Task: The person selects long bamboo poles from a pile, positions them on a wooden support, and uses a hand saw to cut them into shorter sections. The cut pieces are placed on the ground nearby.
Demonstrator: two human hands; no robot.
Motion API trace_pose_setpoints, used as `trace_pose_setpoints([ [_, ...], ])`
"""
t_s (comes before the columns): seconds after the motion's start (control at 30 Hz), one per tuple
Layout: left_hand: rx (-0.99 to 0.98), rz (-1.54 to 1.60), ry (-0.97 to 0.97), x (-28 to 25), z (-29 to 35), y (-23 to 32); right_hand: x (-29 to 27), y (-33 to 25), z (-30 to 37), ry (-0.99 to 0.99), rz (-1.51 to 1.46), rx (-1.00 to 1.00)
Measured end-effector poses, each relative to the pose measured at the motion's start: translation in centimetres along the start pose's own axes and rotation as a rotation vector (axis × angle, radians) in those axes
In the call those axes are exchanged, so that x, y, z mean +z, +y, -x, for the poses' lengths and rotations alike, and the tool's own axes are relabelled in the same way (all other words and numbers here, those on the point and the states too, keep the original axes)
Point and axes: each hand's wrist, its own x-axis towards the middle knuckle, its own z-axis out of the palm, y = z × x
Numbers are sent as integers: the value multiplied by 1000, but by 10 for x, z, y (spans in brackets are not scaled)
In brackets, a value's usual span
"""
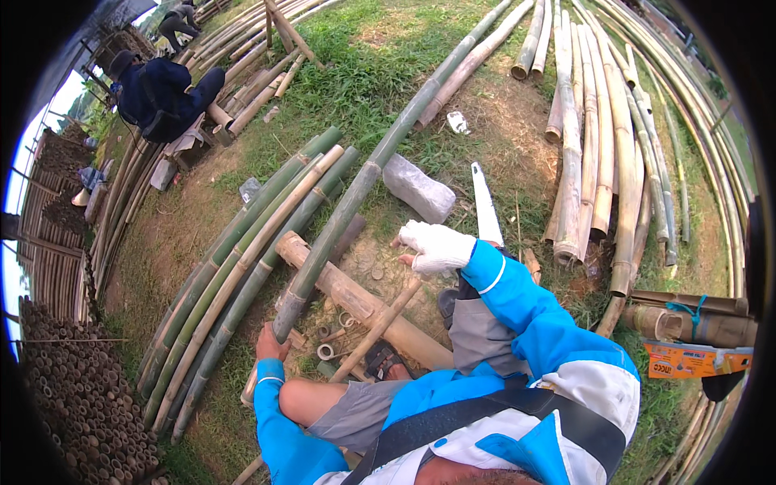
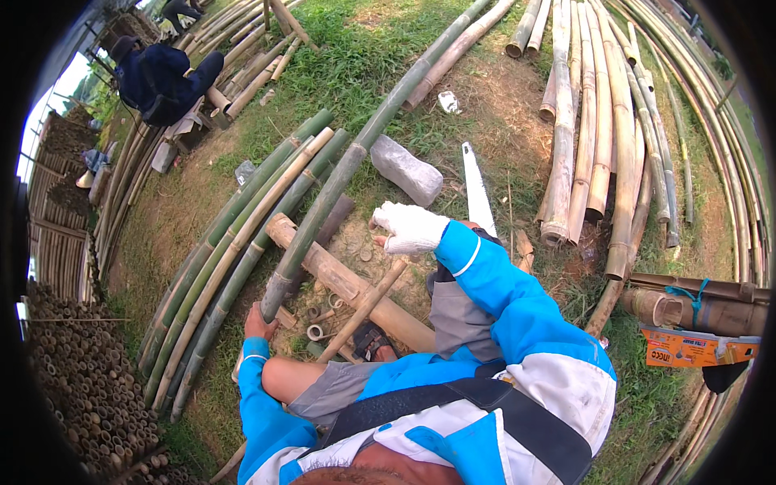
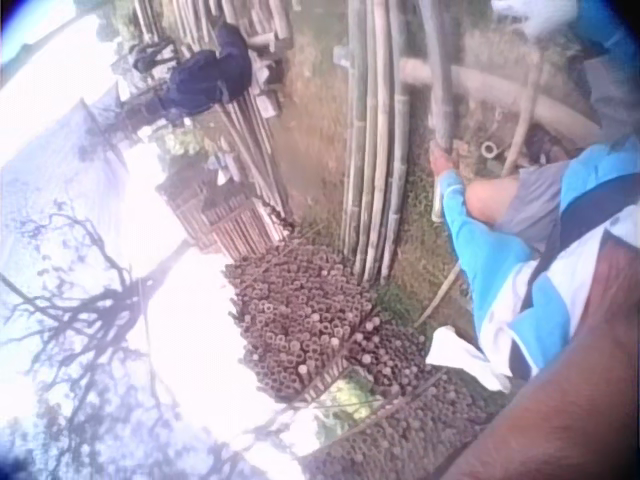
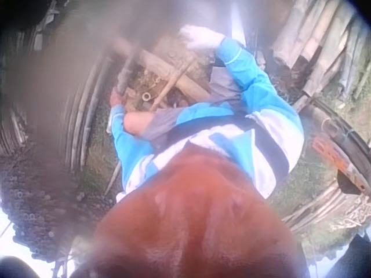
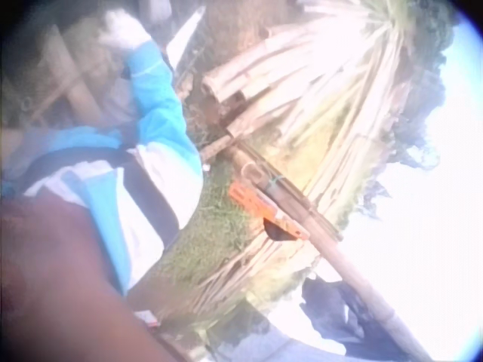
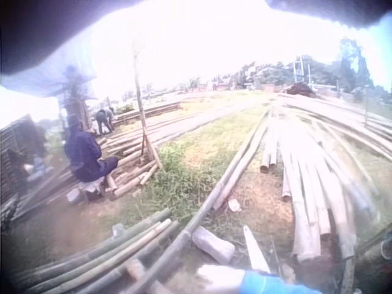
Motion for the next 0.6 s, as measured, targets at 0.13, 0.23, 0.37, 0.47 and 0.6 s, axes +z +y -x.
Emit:
trace_pose_setpoints([
  [0.13,65,-2,35,-10,-12,35,-34,41,-15,52,45,111],
  [0.23,-10,-13,47,-18,-19,61,-49,117,-57,148,175,439],
  [0.37,-114,-79,110,-4,-20,63,-50,256,-140,457,155,749],
  [0.47,-201,-90,-1,2,-36,72,-61,333,-178,665,117,954],
  [0.6,-333,-125,-51,0,-36,63,-56,355,-245,769,108,938],
])
